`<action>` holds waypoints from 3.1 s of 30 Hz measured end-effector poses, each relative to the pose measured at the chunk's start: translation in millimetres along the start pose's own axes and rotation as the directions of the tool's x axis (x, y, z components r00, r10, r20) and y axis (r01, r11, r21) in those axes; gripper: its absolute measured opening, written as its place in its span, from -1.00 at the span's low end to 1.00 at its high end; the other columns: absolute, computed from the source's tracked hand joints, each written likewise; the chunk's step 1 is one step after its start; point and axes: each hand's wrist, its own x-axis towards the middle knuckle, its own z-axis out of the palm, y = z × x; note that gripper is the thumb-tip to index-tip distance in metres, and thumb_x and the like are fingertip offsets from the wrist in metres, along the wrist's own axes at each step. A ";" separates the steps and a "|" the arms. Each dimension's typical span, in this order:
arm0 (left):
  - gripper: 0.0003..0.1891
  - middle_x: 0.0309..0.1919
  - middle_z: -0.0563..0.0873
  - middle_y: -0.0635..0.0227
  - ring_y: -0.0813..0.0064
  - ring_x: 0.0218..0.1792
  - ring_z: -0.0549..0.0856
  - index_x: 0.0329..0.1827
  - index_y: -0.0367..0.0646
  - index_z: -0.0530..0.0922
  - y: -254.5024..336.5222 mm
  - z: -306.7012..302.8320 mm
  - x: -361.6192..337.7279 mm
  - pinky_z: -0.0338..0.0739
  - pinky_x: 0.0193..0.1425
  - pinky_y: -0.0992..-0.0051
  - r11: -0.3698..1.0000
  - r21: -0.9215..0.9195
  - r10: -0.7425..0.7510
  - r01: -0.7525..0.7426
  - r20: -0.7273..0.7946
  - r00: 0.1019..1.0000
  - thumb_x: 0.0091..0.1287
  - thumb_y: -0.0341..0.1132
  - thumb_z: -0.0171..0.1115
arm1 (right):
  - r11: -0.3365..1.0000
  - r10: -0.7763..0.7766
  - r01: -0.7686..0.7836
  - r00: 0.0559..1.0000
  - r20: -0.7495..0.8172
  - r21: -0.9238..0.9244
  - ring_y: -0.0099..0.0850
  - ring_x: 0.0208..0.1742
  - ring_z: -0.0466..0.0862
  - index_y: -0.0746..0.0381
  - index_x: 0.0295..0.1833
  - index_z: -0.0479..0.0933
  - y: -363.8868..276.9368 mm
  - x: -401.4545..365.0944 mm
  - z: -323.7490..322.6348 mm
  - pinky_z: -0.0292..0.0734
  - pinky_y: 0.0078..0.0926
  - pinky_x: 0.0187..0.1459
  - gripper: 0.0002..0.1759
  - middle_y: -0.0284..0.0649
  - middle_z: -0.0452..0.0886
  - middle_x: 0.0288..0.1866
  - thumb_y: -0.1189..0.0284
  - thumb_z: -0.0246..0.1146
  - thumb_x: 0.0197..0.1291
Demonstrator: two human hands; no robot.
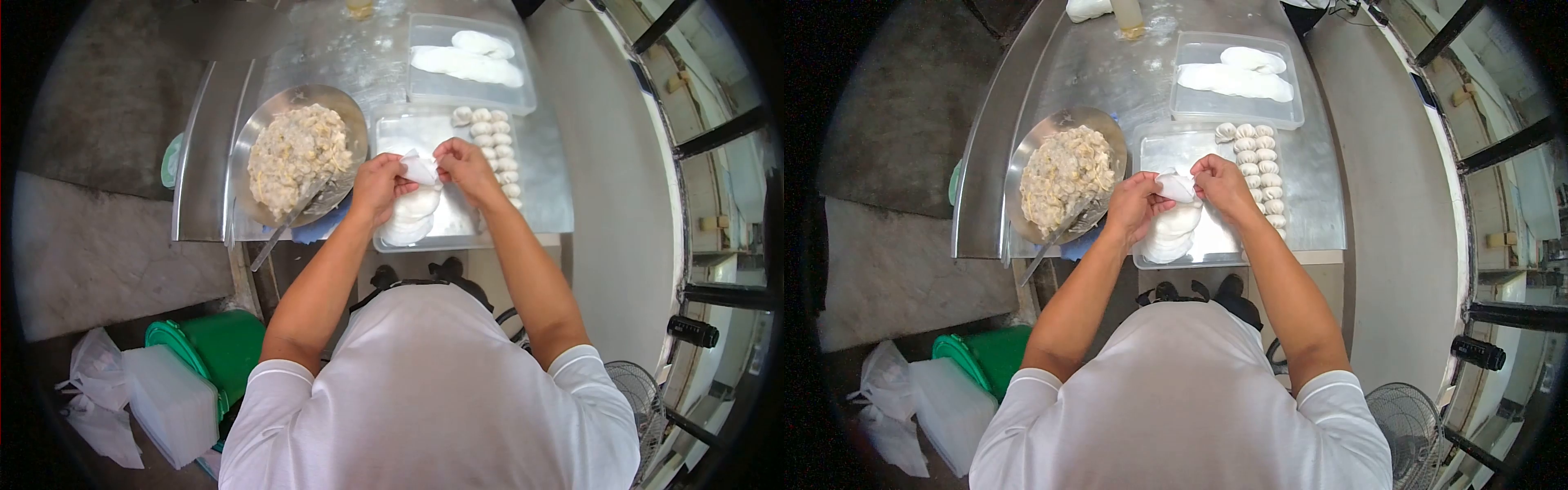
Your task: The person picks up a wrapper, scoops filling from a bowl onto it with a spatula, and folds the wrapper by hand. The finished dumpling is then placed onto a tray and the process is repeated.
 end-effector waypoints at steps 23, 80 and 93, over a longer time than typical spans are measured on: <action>-0.87 -0.47 0.67 0.44 0.67 -0.54 0.61 -0.22 -0.25 0.65 87.5 -4.4 -65.0 0.52 -0.53 0.60 0.928 0.319 0.204 -0.191 -0.008 0.979 0.43 -0.36 0.33 | 0.822 -0.361 0.289 0.931 -0.057 -0.490 -0.24 0.14 0.66 0.40 0.19 0.57 -12.8 17.0 5.8 0.54 -0.27 0.19 -0.43 0.05 0.63 0.16 0.06 0.26 0.44; -0.62 -0.08 0.77 -0.09 -0.10 0.00 0.74 0.20 -0.12 0.70 119.9 -100.1 -125.3 0.59 0.14 0.06 -0.112 0.987 0.282 -0.116 0.144 0.949 0.35 -0.50 0.13 | 0.574 0.336 -0.531 0.847 0.412 0.624 -0.05 0.32 0.62 0.45 0.39 0.33 -12.1 -9.3 94.5 0.48 0.05 0.40 -0.52 0.08 0.57 0.31 0.27 -0.08 0.64; -0.66 -0.28 0.73 -0.10 -0.04 -0.21 0.73 0.19 -0.19 0.69 68.0 -74.8 -170.4 0.57 -0.07 0.11 0.184 0.962 0.432 -0.202 0.106 0.895 0.39 -0.51 0.16 | 0.605 0.313 -0.448 0.894 0.320 0.659 0.03 0.38 0.55 0.51 0.43 0.24 -35.2 -10.4 111.3 0.49 0.16 0.40 -0.53 0.17 0.44 0.41 0.37 -0.09 0.64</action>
